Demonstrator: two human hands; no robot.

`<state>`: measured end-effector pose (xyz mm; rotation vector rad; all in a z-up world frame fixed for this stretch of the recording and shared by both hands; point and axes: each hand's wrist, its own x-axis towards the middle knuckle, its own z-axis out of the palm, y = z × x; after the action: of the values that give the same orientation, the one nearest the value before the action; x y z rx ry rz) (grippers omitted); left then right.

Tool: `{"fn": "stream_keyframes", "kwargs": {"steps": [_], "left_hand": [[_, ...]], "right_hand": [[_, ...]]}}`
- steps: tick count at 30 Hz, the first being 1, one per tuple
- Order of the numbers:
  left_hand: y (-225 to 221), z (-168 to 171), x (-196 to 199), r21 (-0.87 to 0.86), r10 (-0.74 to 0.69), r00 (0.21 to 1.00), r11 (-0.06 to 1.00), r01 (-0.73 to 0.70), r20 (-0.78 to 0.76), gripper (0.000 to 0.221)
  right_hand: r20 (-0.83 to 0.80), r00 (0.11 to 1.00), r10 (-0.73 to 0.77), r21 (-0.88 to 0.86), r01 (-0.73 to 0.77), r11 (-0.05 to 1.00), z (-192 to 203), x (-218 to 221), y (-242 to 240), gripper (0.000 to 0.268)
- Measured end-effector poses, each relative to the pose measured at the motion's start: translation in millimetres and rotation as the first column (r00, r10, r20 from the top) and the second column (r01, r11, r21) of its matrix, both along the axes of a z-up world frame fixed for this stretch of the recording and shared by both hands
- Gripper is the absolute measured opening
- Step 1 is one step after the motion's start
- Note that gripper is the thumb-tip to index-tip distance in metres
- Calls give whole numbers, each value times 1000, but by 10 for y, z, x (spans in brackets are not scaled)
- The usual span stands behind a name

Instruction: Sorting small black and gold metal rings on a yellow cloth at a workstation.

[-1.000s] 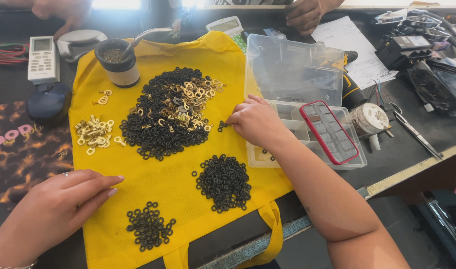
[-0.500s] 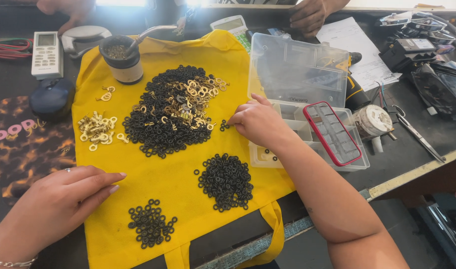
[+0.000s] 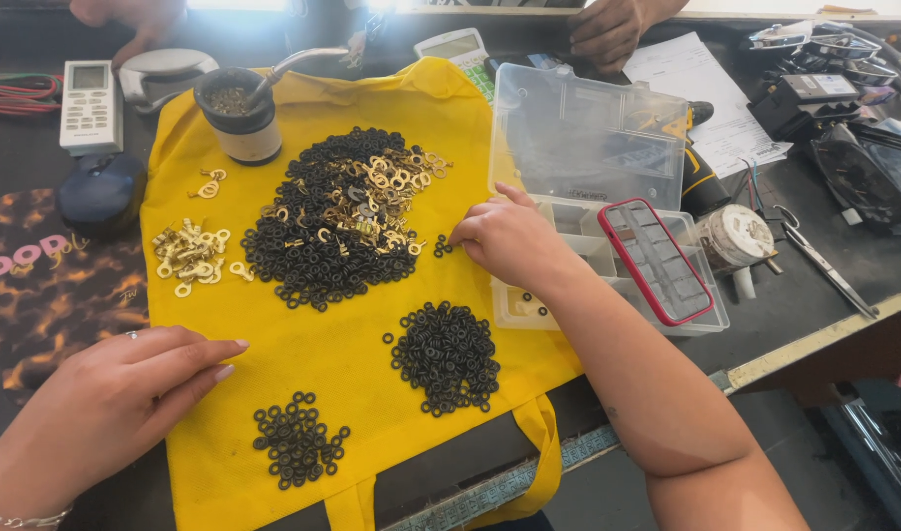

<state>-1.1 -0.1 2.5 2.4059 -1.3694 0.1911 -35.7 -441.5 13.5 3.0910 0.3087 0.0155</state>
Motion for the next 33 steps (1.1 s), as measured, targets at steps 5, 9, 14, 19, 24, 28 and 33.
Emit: {"fn": "stream_keyframes", "kwargs": {"steps": [5, 9, 14, 19, 24, 28, 33], "left_hand": [[-2, -8, -2, -3, 4, 1000, 1000, -4, -4, 30], [-3, -5, 7, 40, 12, 999, 999, -10, -47, 32], [-36, 4, -13, 7, -8, 1000, 1000, 8, -24, 31], [-37, 7, -17, -38, -25, 1000, 999, 25, -6, 29], [-20, 37, -19, -39, -8, 1000, 999, 9, 29, 29], [-25, 43, -27, -40, -15, 1000, 999, 16, 21, 29], [-30, 60, -32, -36, -18, 1000, 999, 18, 0, 29]], "right_hand": [[20, 1000, 10, 11, -10, 1000, 30, -15, 25, 24], [24, 1000, 17, 20, -18, 1000, 93, -41, 79, 32], [48, 997, 65, -35, -64, 997, -22, -5, -10, 31], [26, 999, 38, -9, -38, 999, 2, -11, 7, 30], [-5, 1000, 1, 4, -1, 1000, 69, -24, 62, 30], [-9, 1000, 12, -17, -12, 1000, 33, -8, 29, 30], [-32, 999, -24, -1, 24, 1000, 35, 8, 31, 21]]}}
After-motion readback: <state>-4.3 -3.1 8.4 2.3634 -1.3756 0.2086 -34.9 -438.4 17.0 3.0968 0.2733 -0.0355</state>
